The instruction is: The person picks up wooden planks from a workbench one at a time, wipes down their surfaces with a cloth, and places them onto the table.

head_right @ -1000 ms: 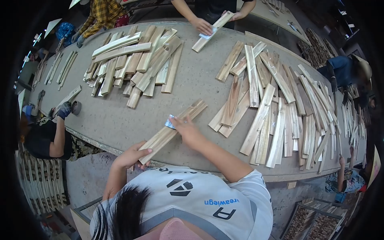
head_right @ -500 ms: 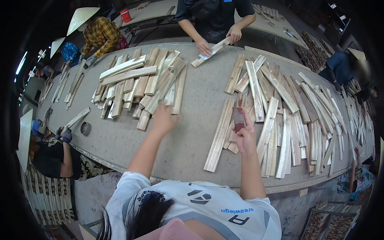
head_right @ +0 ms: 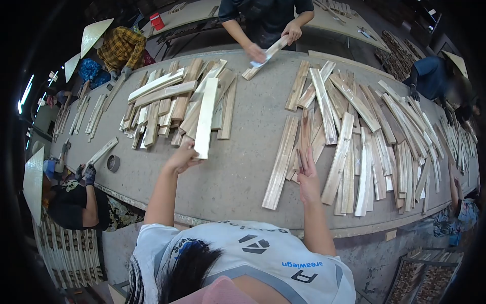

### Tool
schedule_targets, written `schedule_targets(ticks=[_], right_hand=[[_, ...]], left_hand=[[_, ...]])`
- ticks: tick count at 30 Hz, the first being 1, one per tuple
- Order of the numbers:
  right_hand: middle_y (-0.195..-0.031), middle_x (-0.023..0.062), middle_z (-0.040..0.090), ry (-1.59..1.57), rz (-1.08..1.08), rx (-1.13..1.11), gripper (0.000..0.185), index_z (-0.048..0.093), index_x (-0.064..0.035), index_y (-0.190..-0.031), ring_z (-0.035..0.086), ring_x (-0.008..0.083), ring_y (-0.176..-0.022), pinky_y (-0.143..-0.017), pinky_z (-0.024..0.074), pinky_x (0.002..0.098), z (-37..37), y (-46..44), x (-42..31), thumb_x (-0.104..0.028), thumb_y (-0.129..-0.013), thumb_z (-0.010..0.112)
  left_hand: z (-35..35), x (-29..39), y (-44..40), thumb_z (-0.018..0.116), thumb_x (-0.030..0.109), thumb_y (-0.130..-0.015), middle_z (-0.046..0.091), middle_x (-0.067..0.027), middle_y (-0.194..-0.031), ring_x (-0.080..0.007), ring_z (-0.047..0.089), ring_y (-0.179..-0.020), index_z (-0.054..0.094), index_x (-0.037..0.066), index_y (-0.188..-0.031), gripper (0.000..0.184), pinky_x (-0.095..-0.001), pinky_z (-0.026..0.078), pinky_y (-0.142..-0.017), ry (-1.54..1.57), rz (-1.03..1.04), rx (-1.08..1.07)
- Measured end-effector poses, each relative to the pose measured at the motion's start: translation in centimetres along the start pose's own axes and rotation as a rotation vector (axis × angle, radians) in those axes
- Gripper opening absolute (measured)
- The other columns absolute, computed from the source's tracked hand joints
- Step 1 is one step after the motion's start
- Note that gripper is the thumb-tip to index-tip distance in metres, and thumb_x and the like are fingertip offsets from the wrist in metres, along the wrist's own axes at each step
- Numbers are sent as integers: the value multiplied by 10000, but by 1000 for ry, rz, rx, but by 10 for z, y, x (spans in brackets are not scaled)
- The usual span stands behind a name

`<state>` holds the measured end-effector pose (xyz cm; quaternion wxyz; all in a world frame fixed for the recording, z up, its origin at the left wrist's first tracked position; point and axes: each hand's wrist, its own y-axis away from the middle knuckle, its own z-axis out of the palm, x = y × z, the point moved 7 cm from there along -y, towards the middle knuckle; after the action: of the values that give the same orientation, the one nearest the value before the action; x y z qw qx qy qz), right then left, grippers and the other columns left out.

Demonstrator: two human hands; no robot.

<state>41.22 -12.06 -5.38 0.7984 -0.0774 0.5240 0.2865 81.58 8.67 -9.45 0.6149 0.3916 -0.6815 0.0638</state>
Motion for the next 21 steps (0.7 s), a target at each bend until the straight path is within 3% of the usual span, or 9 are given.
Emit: schedule_targets(ticks=[3,5,6,8,9,13,16,20,21], right_hand=[[-1632,135,326,127,30,-24,1018,201,-98,-1619,363,179,-1468,-908,421,212,21,9,14,218,-664,362],[-1564,150,443,552,-181,-130,1036,258,-155,-1611,459,203,-1414,-861,446,243,36,13,26,244,-663,381],[-1564,150,443,555,-162,-128,1036,258,-155,-1611,459,203,-1414,-861,446,243,42,16,35,244,-663,381],[-1472,141,550,875,-447,-271,942,351,-151,-1571,505,247,-1381,-944,440,313,73,30,37,203,-701,424],[-1472,141,550,878,-431,-275,942,351,-151,-1571,505,247,-1381,-944,440,313,81,36,43,203,-701,424],[-1437,109,579,1225,-551,-673,712,439,-164,-1514,550,258,-1322,-1036,391,435,135,87,63,57,-840,497],[-1452,82,570,1328,-632,-887,635,438,-188,-1515,567,242,-1299,-1058,363,486,146,94,80,-9,-908,486],[-1495,39,534,1485,-458,-709,619,411,-243,-1532,558,196,-1318,-1066,362,511,140,11,95,-32,-951,432],[-1506,48,522,1551,-616,-737,602,402,-261,-1537,553,190,-1324,-1066,379,506,149,17,93,-62,-969,416]], left_hand=[[18,-56,69,675,87,-856,591,-125,-1088,-270,648,-832,411,18,-1302,523,-407,566,-752,482,-370,-124],[15,-43,103,666,108,-862,570,-97,-1024,-221,606,-735,451,43,-1214,418,-359,533,-689,-248,127,108],[21,-47,119,666,108,-862,570,-97,-1024,-221,606,-735,451,43,-1214,418,-359,533,-689,-247,109,103],[55,-71,157,680,157,-872,575,-89,-966,-186,581,-675,464,46,-1191,401,-325,494,-648,374,-317,-220],[70,-107,165,623,314,-923,624,-127,-964,-178,596,-665,479,29,-1264,467,-311,464,-607,822,-333,-472],[115,-58,227,349,489,-1003,660,-176,-968,-213,600,-665,442,19,-1449,655,-328,525,-642,870,-451,-705],[117,-52,235,329,452,-1012,670,-192,-979,-228,612,-663,403,11,-1487,652,-347,539,-659,990,-489,-664],[110,-53,233,224,788,-957,668,-180,-887,-203,608,-647,406,1,-1483,964,-338,525,-643,1055,-490,-577],[110,-51,234,201,891,-863,653,-169,-837,-193,596,-622,483,17,-1401,1064,-337,508,-619,1052,-522,-490]])
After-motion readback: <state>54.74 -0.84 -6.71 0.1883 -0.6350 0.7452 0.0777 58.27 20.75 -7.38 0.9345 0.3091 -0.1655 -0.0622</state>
